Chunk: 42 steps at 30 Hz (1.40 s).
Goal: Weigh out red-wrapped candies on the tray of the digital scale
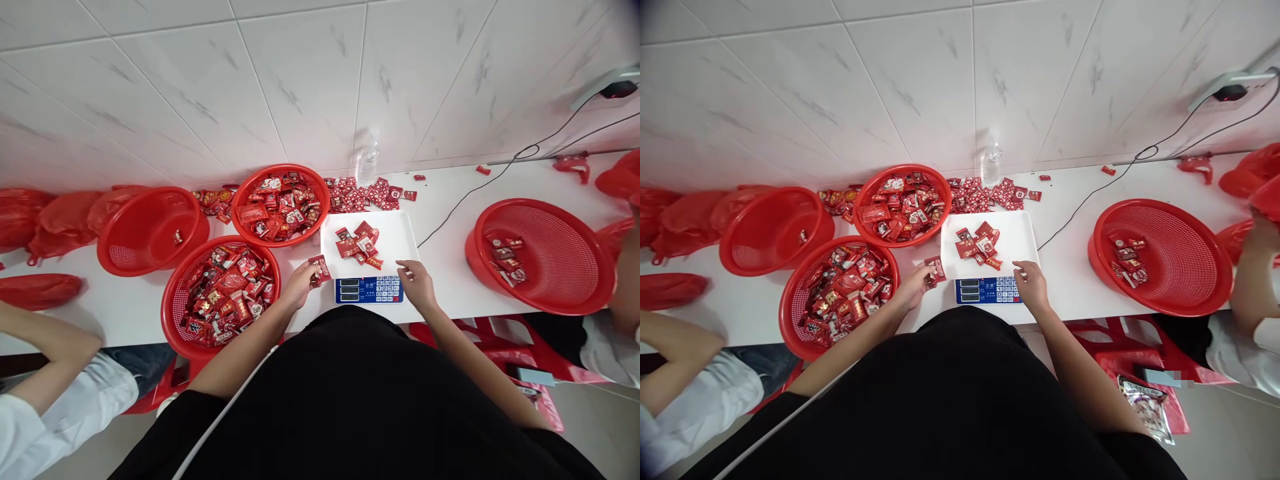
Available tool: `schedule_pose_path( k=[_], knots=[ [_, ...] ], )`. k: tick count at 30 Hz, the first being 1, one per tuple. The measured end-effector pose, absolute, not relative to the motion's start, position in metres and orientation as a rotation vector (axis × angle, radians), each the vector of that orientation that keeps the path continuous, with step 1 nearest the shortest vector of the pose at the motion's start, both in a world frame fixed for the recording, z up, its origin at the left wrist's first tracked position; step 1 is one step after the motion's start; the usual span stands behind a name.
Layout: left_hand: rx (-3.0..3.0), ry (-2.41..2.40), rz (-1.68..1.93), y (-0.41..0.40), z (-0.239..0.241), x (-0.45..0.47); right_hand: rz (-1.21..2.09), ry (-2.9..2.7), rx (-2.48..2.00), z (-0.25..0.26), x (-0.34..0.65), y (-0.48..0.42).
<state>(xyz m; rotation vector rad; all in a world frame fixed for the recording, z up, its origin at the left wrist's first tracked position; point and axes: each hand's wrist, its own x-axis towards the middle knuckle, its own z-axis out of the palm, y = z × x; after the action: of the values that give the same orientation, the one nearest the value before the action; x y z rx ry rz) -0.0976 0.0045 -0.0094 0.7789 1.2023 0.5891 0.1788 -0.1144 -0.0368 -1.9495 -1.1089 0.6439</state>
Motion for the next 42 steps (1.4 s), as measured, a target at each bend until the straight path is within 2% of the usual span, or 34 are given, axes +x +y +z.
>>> schedule_pose_path(
  k=[6,10,13,17,23,28,36,42],
  knots=[
    [0.713,1.256,0.591,0.004,-0.004,-0.097,0.676,-1.186,-1.921,-0.036,0.171,-0.108],
    [0.693,1.265,0.591,0.001,-0.004,-0.101,0.517,-1.342,-1.969,-0.044,0.164,-0.098],
    [0.696,1.237,0.601,-0.001,-0.006,-0.103,0.424,-1.588,-2.038,-0.045,0.152,-0.076],
    [0.704,1.210,0.609,0.000,-0.003,-0.102,0.458,-1.870,-2.091,-0.041,0.133,-0.032],
    [0.730,1.222,0.607,0.000,0.005,-0.102,0.427,-2.090,-2.099,-0.046,0.123,0.003],
    [0.749,1.211,0.608,-0.002,0.001,-0.105,0.296,-2.104,-2.006,-0.056,0.129,0.006],
    [0.775,1.177,0.595,0.001,0.003,-0.101,0.484,-1.895,-1.941,-0.063,0.142,0.012],
    [0.862,1.132,0.639,0.013,0.003,-0.086,0.631,-1.473,-1.927,-0.057,0.153,0.012]
  ],
)
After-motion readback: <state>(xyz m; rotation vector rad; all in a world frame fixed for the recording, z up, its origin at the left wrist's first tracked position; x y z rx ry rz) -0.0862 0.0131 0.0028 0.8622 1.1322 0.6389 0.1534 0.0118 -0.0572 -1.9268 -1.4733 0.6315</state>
